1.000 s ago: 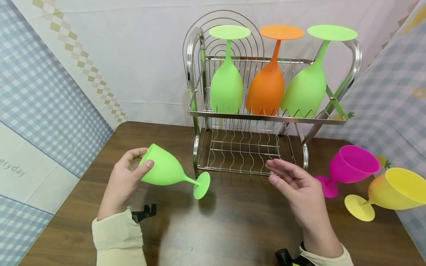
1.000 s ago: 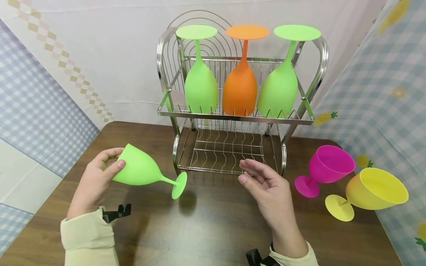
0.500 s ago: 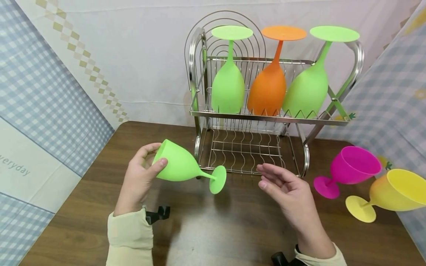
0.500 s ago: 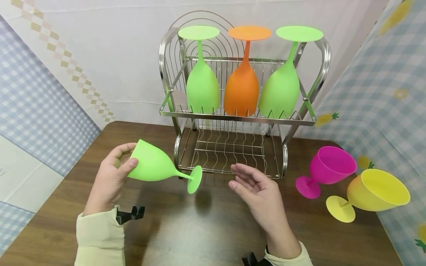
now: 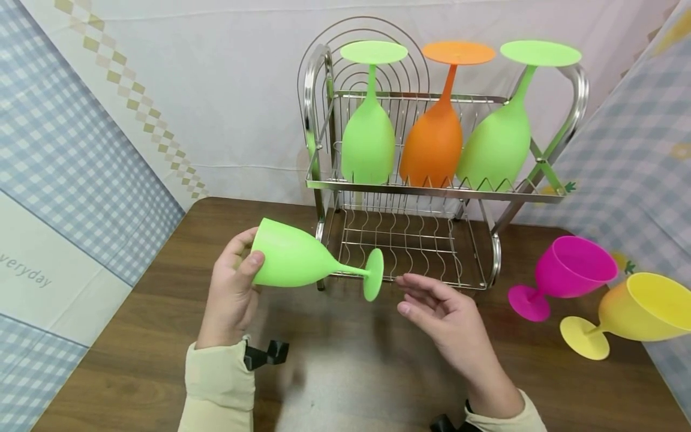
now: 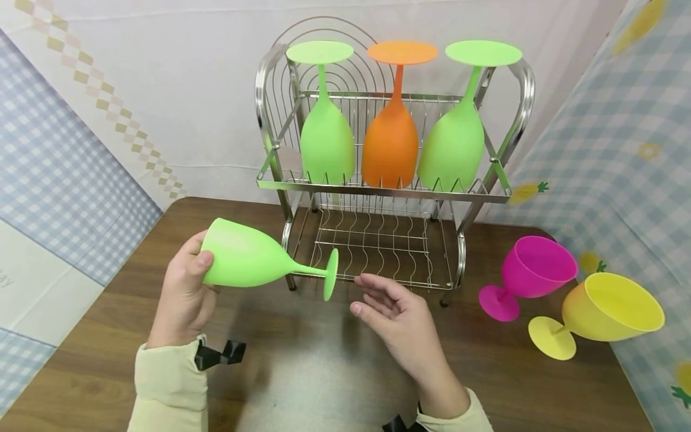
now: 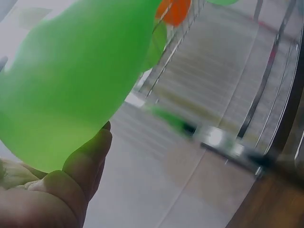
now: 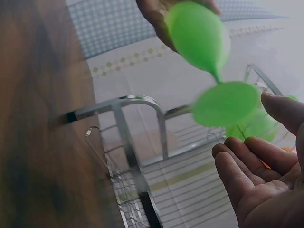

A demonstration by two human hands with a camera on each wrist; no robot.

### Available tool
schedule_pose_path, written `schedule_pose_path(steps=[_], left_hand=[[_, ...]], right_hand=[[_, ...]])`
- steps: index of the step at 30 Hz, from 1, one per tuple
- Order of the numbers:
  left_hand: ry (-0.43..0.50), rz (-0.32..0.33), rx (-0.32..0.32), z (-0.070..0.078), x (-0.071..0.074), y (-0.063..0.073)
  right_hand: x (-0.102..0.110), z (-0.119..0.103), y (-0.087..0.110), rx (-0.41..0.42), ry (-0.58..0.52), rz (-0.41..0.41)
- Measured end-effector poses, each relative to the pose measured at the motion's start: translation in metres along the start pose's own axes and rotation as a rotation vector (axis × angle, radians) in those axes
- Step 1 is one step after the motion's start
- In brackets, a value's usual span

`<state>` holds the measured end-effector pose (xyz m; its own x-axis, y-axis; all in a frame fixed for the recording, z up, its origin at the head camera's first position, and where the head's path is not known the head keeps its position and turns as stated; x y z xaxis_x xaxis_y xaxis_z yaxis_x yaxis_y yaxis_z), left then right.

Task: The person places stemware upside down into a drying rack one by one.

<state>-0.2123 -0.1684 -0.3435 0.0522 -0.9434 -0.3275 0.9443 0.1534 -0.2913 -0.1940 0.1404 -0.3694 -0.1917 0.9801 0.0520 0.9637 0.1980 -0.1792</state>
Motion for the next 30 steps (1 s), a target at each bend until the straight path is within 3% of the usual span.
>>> schedule_pose_path(steps=[6,15,23,30], left_hand=[[0.067,-0.048,0.029,-0.011,-0.018,0.002],[0.112,-0.066,0.028,-0.015,-0.024,0.002],[0.085,-0.123,0.082,-0.019,-0.030,0.004],[0.011,-0.248,0.164,-0.027,-0.038,0.008]], right_hand=[[-0.017,0.013,0.000,-0.055,0.027,-0.058],[-0.026,0.019,0.001,-0.054,-0.020,-0.099],[-0.016,0.009,-0.001,0.030,-0.028,-0.031],[0.006,0.006,-0.002,0.015,-0.041,0.086]])
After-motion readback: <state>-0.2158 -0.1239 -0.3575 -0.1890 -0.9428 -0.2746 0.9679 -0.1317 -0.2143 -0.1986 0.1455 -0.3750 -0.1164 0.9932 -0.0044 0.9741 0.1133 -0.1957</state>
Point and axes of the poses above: each hand's wrist, its own y-axis away from the middle knuckle, its own x-axis out of the back of the hand, z = x × y, the point moved 10 cm from there along -y, towards the middle knuckle, and after that the axes turned 4 degrees about -x, right-handed, at the moved point
